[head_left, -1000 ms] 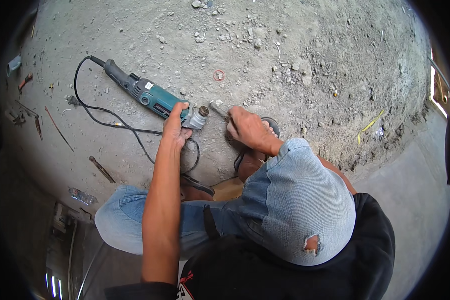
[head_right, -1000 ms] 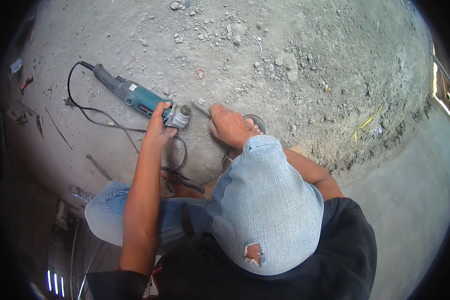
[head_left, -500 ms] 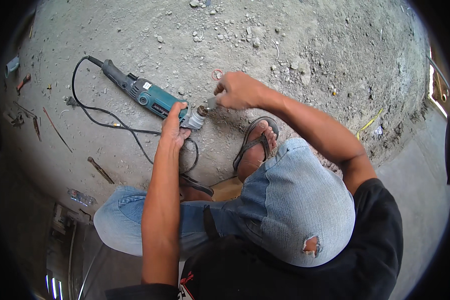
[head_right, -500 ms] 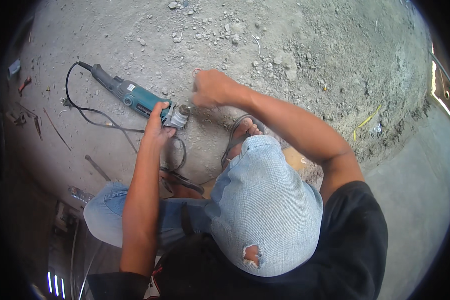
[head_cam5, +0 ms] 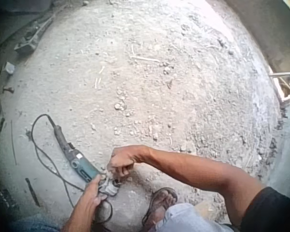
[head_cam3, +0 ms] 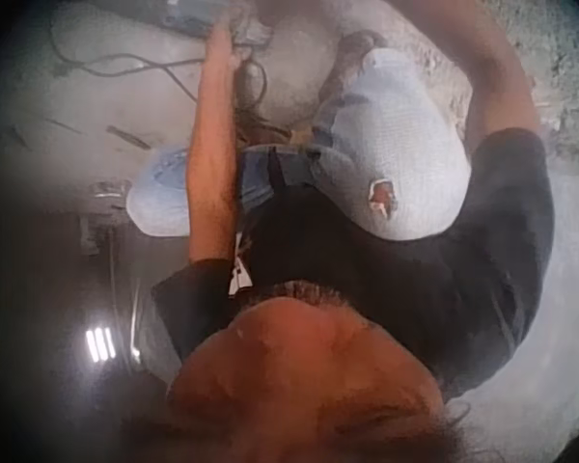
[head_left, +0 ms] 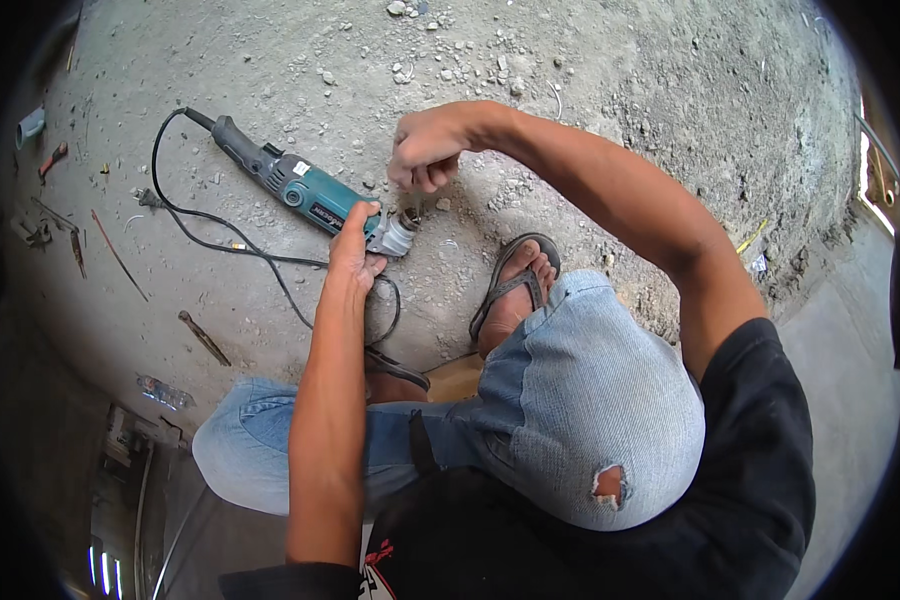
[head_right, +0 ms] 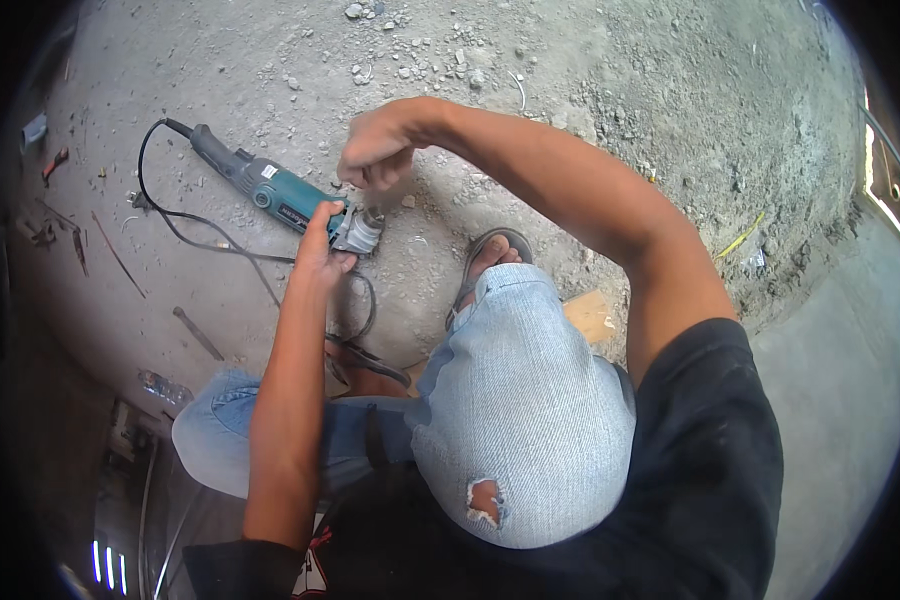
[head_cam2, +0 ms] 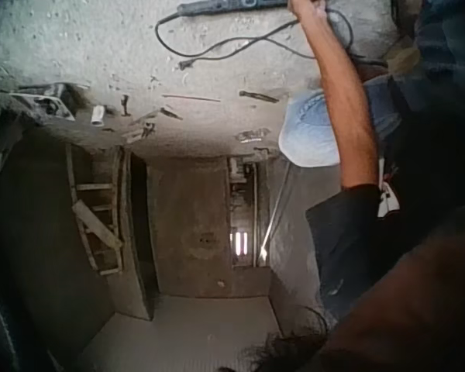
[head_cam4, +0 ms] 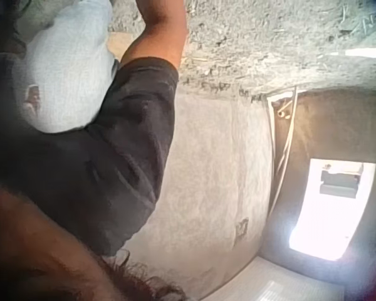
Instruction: The person holds an angle grinder and uses a specialized wrench to tighten or adjust the locking nut on the spindle. The person handles a small metal shim or part, placing it onto the tool's head before continuing to use the wrench to secure the components.
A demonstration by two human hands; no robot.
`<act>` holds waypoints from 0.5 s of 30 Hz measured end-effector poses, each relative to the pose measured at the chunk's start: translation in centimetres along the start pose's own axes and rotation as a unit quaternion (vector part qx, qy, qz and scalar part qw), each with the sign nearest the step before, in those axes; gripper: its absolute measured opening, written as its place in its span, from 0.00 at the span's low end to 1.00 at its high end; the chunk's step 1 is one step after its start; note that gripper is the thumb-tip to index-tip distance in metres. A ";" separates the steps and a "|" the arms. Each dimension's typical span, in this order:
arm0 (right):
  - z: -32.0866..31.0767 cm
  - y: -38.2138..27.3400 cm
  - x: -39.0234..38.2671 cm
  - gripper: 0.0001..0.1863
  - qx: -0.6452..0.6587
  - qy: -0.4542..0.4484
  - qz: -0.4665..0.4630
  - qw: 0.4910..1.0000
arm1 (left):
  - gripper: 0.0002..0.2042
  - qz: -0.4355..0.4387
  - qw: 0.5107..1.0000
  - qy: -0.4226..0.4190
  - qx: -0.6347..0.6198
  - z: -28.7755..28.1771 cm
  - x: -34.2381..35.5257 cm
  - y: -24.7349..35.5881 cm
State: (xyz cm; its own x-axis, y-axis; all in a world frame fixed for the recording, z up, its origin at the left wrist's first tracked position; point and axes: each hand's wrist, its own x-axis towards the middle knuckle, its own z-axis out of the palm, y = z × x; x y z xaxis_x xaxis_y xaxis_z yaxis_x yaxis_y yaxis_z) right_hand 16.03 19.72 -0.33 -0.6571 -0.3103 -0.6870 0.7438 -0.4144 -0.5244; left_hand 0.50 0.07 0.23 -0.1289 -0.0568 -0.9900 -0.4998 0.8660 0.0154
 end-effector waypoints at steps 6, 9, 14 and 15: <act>2.3 4.7 -0.1 0.16 -0.004 0.166 -0.159 0.973 | 0.35 -0.002 1.000 0.026 -0.005 0.8 -0.9 0.2; 2.5 4.8 -0.4 0.23 -0.062 0.234 -0.154 0.958 | 0.32 0.001 0.996 0.087 -0.010 1.5 -1.1 -0.5; 2.4 3.4 0.4 0.31 -0.104 0.260 -0.165 0.946 | 0.36 0.028 0.995 0.078 -0.051 1.5 -0.4 -1.0; 2.3 3.3 0.9 0.31 -0.104 0.262 -0.164 0.946 | 0.37 0.030 0.996 0.070 -0.048 1.4 -0.3 -0.9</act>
State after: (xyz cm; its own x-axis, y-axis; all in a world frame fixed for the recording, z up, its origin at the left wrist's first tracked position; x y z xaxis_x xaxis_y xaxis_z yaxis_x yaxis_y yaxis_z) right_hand 17.64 16.15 -1.49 -0.7462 0.2937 -0.5974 0.5547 -0.2218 -0.8020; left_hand 2.19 -0.05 0.28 -0.2749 -0.0815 -0.9580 -0.5668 0.8186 0.0931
